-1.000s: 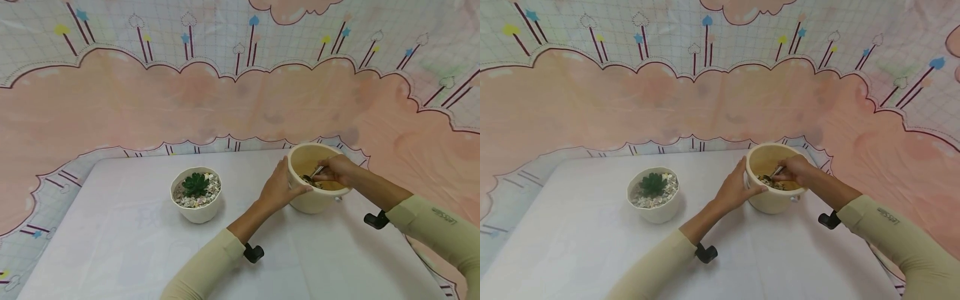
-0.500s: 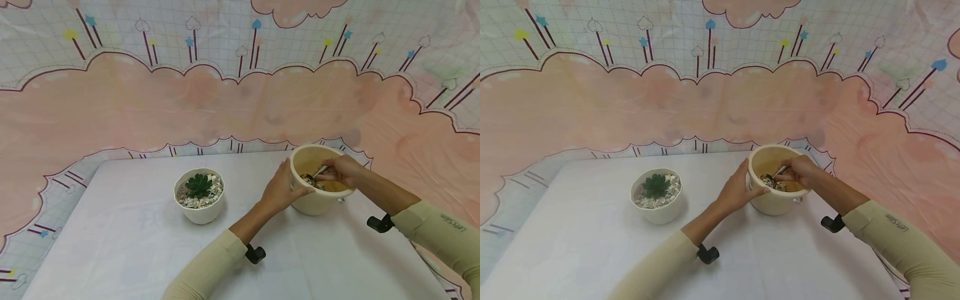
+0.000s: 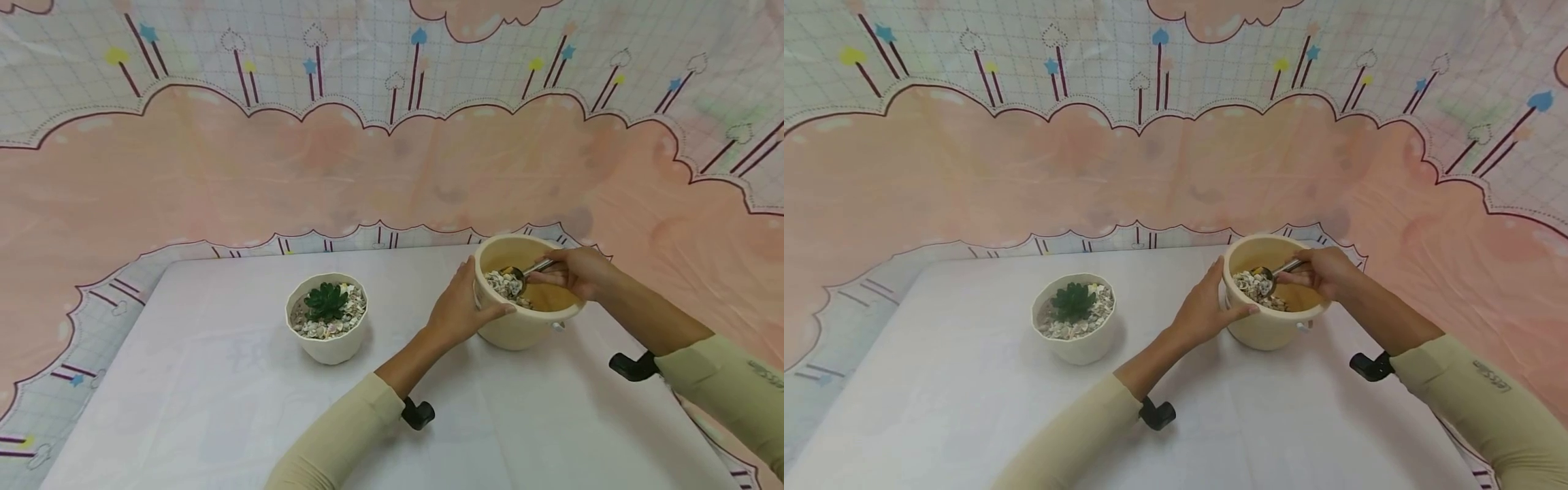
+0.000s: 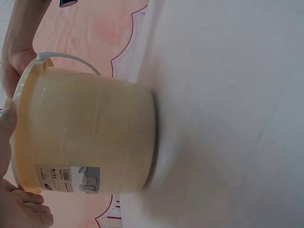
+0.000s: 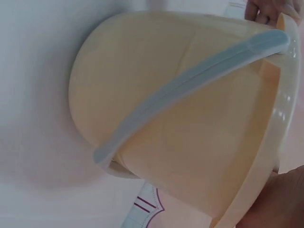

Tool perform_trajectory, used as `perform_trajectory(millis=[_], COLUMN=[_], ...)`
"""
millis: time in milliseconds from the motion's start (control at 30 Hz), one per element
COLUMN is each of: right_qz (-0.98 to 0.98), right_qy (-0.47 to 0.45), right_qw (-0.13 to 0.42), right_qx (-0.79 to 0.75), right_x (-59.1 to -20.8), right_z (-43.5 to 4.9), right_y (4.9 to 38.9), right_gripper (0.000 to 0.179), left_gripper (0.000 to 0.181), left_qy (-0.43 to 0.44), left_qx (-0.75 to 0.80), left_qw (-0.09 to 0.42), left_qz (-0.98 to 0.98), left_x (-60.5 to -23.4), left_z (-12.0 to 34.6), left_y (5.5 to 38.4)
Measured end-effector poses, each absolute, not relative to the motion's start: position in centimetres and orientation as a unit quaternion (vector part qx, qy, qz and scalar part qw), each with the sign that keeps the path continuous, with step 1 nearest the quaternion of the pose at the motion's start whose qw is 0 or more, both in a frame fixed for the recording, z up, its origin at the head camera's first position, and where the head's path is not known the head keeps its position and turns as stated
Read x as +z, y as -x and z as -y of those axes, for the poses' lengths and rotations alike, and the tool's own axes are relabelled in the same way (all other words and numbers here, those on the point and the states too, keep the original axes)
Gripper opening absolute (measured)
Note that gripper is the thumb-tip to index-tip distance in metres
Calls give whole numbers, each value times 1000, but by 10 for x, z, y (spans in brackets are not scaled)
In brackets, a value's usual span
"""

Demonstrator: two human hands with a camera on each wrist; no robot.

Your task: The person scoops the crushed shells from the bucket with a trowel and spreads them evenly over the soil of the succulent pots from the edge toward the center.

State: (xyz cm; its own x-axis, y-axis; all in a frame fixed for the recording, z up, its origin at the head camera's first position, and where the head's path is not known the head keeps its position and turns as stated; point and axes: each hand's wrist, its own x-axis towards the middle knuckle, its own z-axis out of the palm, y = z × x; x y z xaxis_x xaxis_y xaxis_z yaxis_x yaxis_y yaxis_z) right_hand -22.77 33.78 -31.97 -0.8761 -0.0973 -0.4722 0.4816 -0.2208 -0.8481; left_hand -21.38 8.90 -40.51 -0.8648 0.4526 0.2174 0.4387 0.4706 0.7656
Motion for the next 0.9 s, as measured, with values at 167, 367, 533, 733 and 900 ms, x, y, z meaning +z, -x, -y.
perform_trajectory(millis=[167, 367, 533, 733, 900], right_qz=[-553, -478, -412, -346, -281], right_qy=[-186, -204, -205, -199, -206], right_qw=[184, 187, 195, 196, 185], right_qx=[-791, -833, -866, -896, -919], right_x=[-315, -315, -319, -325, -327], right_z=[-344, -356, -369, -386, -394], right_y=[226, 220, 216, 212, 209], right_gripper=[43, 40, 42, 50, 49], left_gripper=[115, 114, 110, 111, 111], left_qy=[-258, -265, -276, -268, -263], left_qx=[453, 459, 476, 480, 481], left_qw=[9, 8, -1, 1, 1], left_qz=[-853, -848, -835, -835, -836], left_x=[-404, -406, -409, -409, -408], left_z=[-89, -89, -89, -89, -89], left_y=[214, 215, 215, 214, 215])
